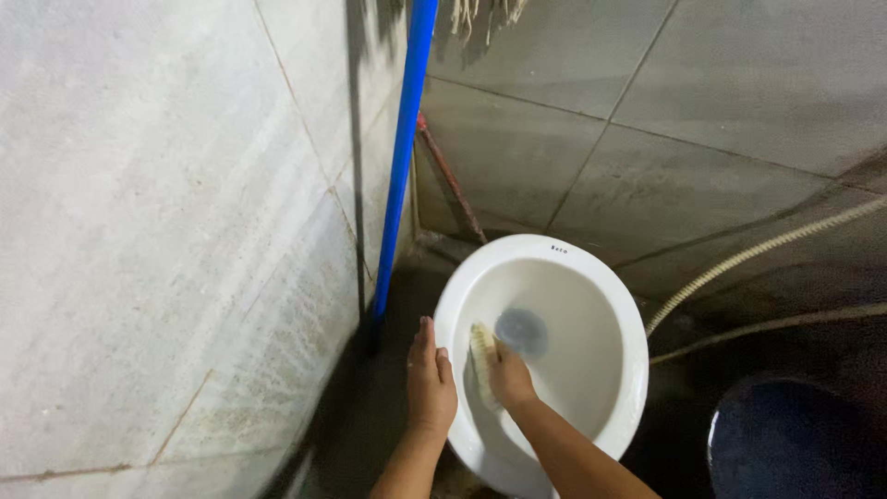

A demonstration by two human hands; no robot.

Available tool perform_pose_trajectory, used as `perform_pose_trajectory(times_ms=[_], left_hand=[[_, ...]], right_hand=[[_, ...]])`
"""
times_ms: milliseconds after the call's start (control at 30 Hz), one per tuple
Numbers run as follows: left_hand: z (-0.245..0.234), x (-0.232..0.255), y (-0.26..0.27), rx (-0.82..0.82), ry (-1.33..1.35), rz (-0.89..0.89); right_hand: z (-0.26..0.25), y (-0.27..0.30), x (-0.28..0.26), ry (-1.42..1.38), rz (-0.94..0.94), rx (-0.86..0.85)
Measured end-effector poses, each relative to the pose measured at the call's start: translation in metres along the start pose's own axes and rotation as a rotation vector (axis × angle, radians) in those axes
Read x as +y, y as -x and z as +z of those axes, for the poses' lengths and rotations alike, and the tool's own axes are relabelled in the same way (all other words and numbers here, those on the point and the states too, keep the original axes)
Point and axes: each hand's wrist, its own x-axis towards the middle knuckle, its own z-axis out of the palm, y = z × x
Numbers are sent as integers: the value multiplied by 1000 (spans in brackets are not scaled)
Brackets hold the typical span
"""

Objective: The person pours water into the toilet bowl, adds cleaning powder, and scrubs the bowl with a brush. They rinse the brush and continue scrubbing the interior surfaces of the toilet.

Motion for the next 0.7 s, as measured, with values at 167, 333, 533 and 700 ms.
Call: perform_pose_trajectory(times_ms=[167,333,533,700], left_hand=[[6,-11,-6,31,-21,60],[15,-33,-15,-8,124,146],[21,-63,-29,-190,304,-103],[24,-75,-38,-229,228,-158]], right_hand=[[-116,4,26,954,-106,-330],[-105,48,-19,622,1,-271],[-60,61,-47,-369,-173,-159],[-140,125,12,664,-699,-539]])
